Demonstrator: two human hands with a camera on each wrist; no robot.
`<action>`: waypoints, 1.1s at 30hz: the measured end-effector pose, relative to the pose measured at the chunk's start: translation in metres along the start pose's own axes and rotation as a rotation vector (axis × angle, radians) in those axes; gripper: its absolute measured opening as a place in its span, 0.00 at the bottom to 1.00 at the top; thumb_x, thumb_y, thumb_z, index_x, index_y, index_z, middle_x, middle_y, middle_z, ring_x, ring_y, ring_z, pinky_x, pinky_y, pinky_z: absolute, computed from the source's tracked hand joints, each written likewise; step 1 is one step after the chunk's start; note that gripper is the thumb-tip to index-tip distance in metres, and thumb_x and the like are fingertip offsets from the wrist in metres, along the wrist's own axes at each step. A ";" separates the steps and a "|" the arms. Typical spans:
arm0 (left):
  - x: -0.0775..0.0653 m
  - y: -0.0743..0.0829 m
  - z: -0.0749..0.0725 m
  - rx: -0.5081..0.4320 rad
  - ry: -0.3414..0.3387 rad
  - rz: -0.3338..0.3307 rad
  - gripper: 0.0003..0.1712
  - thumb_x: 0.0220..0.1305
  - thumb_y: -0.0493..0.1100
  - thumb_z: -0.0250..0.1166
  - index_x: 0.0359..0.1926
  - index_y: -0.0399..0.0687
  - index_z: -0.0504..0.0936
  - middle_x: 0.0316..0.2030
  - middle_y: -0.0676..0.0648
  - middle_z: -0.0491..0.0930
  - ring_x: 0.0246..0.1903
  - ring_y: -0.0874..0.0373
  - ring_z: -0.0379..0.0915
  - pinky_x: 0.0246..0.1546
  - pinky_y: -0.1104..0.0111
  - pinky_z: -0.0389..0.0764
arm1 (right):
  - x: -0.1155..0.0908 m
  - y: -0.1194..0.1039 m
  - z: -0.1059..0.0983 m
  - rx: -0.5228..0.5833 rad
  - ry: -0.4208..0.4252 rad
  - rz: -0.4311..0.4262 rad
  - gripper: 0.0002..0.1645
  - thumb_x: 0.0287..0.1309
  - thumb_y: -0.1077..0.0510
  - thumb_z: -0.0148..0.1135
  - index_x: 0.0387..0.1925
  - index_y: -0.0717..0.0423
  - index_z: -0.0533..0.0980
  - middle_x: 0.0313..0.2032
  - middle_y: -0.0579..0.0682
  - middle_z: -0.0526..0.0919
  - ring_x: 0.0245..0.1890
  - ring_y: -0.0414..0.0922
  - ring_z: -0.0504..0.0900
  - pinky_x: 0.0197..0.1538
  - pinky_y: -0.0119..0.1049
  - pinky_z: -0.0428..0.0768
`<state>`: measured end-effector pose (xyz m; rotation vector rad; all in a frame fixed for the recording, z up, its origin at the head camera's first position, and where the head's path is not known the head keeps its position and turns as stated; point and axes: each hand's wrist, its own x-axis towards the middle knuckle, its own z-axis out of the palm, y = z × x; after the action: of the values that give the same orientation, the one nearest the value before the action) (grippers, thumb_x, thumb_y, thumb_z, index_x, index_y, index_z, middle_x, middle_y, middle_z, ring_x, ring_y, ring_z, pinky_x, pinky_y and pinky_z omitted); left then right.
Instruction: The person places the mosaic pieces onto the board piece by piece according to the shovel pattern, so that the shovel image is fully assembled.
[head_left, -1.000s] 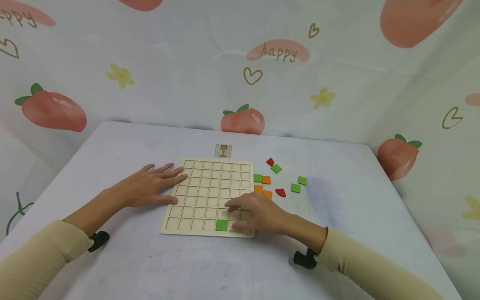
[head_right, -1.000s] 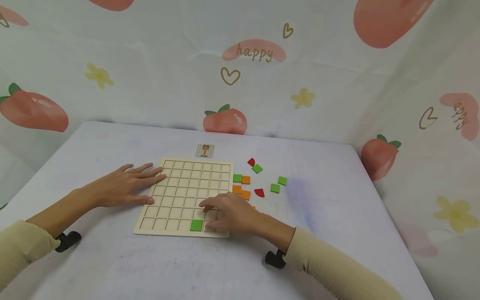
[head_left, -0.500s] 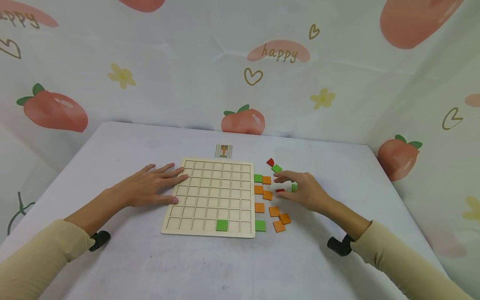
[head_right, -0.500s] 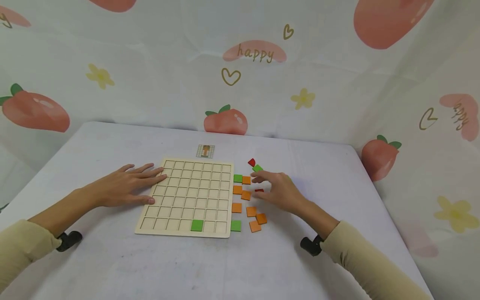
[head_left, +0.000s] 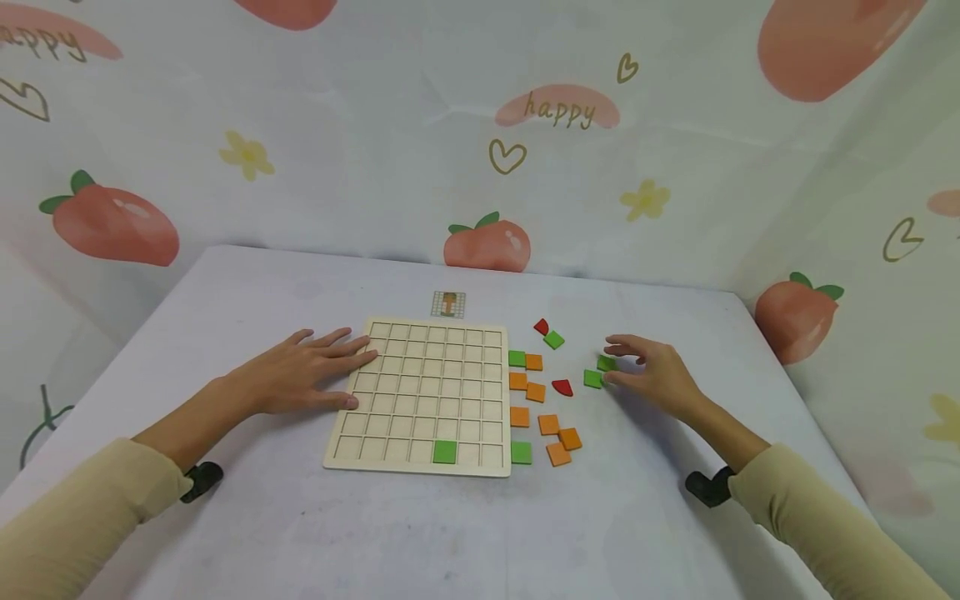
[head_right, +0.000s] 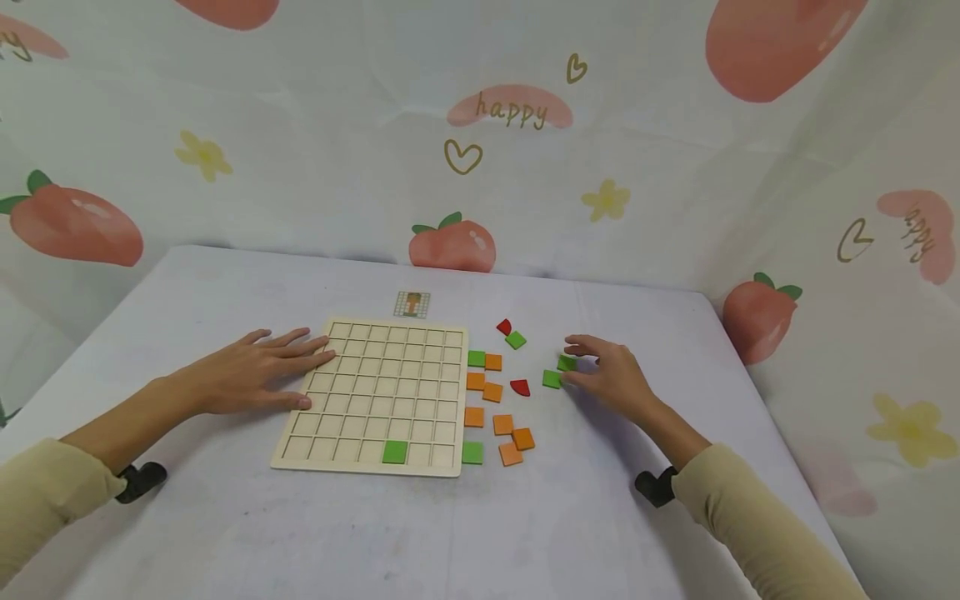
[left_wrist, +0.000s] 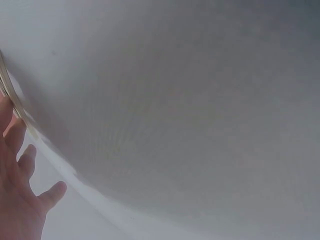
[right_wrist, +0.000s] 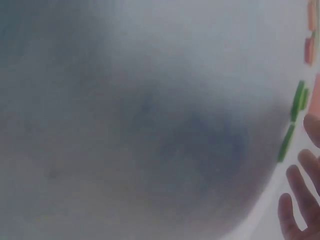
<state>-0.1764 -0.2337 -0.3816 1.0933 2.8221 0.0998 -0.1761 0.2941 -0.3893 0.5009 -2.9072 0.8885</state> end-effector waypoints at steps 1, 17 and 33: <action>0.000 0.000 0.000 0.001 0.000 -0.001 0.43 0.67 0.73 0.51 0.75 0.58 0.63 0.75 0.49 0.59 0.75 0.43 0.50 0.65 0.34 0.55 | -0.001 0.002 0.000 0.001 0.000 0.014 0.34 0.52 0.63 0.76 0.61 0.62 0.75 0.49 0.58 0.86 0.53 0.56 0.81 0.52 0.55 0.79; 0.000 -0.002 0.001 -0.001 0.007 0.012 0.43 0.67 0.73 0.51 0.75 0.58 0.63 0.75 0.48 0.58 0.74 0.42 0.50 0.64 0.34 0.56 | 0.002 0.010 -0.001 -0.032 -0.015 0.078 0.28 0.55 0.65 0.72 0.57 0.65 0.76 0.45 0.60 0.87 0.57 0.60 0.78 0.56 0.59 0.76; 0.000 -0.002 0.001 -0.016 0.006 0.007 0.43 0.67 0.73 0.52 0.75 0.59 0.63 0.75 0.48 0.59 0.74 0.42 0.50 0.64 0.34 0.56 | 0.011 -0.001 0.000 -0.033 -0.003 0.059 0.27 0.56 0.63 0.72 0.57 0.64 0.76 0.44 0.58 0.88 0.55 0.59 0.79 0.55 0.59 0.77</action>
<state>-0.1780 -0.2351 -0.3830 1.1012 2.8176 0.1263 -0.1867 0.2900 -0.3876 0.4168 -2.9482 0.8464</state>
